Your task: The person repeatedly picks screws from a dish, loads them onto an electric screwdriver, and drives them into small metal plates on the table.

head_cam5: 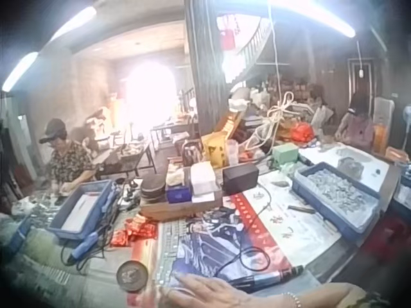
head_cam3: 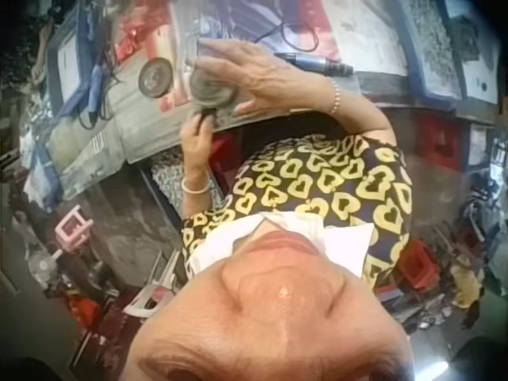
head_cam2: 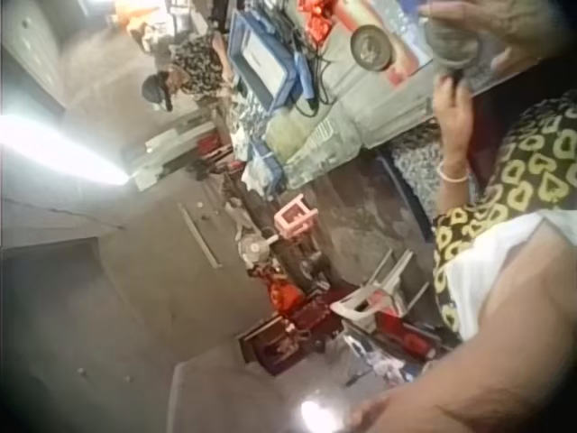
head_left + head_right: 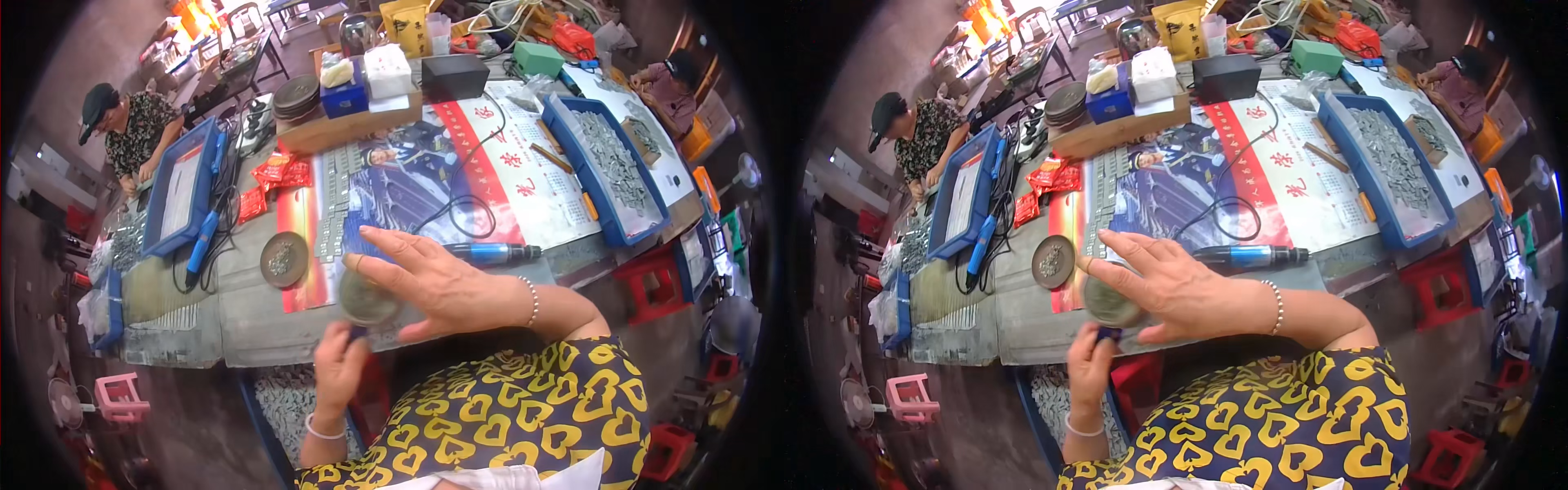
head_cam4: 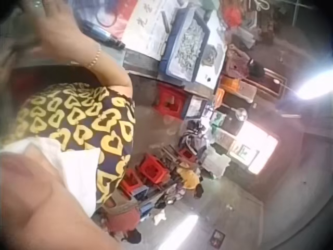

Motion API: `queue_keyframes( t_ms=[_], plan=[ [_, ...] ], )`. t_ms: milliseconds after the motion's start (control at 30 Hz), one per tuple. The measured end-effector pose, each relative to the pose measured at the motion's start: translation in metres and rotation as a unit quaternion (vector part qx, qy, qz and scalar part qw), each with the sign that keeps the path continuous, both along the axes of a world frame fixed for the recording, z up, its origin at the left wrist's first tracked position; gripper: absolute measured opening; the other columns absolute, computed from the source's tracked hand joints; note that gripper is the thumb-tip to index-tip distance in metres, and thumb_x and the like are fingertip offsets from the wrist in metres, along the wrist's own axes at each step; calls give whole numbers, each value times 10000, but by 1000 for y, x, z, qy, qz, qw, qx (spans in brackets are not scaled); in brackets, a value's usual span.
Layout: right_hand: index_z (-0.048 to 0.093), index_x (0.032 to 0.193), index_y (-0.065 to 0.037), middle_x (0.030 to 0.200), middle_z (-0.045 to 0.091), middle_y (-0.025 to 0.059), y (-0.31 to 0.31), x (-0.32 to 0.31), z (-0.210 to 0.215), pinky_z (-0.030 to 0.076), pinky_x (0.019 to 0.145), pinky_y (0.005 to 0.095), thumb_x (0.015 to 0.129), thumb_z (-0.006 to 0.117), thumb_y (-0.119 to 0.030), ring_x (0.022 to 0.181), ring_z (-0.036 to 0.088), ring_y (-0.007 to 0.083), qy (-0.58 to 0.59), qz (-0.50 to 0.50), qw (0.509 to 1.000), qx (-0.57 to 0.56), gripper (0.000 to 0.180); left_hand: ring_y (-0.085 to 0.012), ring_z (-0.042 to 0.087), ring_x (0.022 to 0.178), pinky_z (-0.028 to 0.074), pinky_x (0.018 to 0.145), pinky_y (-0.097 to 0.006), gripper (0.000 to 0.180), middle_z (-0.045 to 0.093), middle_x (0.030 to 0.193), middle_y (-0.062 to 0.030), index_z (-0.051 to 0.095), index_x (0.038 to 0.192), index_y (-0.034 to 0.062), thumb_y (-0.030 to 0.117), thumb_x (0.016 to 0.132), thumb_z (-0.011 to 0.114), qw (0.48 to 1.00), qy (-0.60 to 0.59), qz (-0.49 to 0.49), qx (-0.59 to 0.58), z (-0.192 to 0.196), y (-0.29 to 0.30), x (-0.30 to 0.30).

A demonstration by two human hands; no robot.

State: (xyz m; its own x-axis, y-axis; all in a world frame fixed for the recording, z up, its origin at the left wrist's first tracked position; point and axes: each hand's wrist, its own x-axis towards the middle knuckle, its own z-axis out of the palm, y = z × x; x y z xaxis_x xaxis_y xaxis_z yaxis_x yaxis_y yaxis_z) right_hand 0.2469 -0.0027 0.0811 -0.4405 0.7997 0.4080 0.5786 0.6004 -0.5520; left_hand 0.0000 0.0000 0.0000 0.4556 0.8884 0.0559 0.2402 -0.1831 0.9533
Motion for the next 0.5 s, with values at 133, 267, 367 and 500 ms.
queue_keyframes(
  t_ms=[133, 267, 367, 500],
  plan=[
    [287, 1436, -99, 1388, 341, 240, -6, 37, 15, 405, 981, 481, 624, 834, -215, 1244, 414, 401, -133, 22, 990, -51, 986, -330, 574, 832, 460, 730, -357, 197, 582, 937, -192, 609, 903, -73, 97, 815, 659, 990, -17, -116, 78, 13, -7, 57],
    [351, 1381, -75, 1293, 418, 221, -21, 83, 30, 422, 958, 460, 619, 818, -196, 1149, 475, 403, -154, 4, 985, -80, 901, -305, 575, 932, 466, 785, -357, 265, 577, 1033, -182, 596, 1021, -56, 103, 822, 667, 980, -30, -167, 101, 18, 0, 104],
    [379, 1346, -71, 1239, 470, 223, -17, 121, 33, 424, 958, 457, 606, 812, -181, 1144, 479, 391, -136, -38, 988, -67, 865, -249, 535, 1081, 465, 872, -349, 415, 511, 1208, -152, 513, 1208, -11, 101, 835, 658, 981, -135, -137, -30, 15, 4, 133],
    [347, 1352, -82, 1155, 531, 188, 9, 199, 58, 484, 857, 392, 623, 836, -227, 995, 596, 279, 35, -248, 957, -147, 890, -223, 412, 1260, 393, 1021, -377, 551, 405, 1335, -114, 340, 1354, 11, 67, 861, 579, 978, -204, -36, -24, 2, 17, 143]
  ],
)
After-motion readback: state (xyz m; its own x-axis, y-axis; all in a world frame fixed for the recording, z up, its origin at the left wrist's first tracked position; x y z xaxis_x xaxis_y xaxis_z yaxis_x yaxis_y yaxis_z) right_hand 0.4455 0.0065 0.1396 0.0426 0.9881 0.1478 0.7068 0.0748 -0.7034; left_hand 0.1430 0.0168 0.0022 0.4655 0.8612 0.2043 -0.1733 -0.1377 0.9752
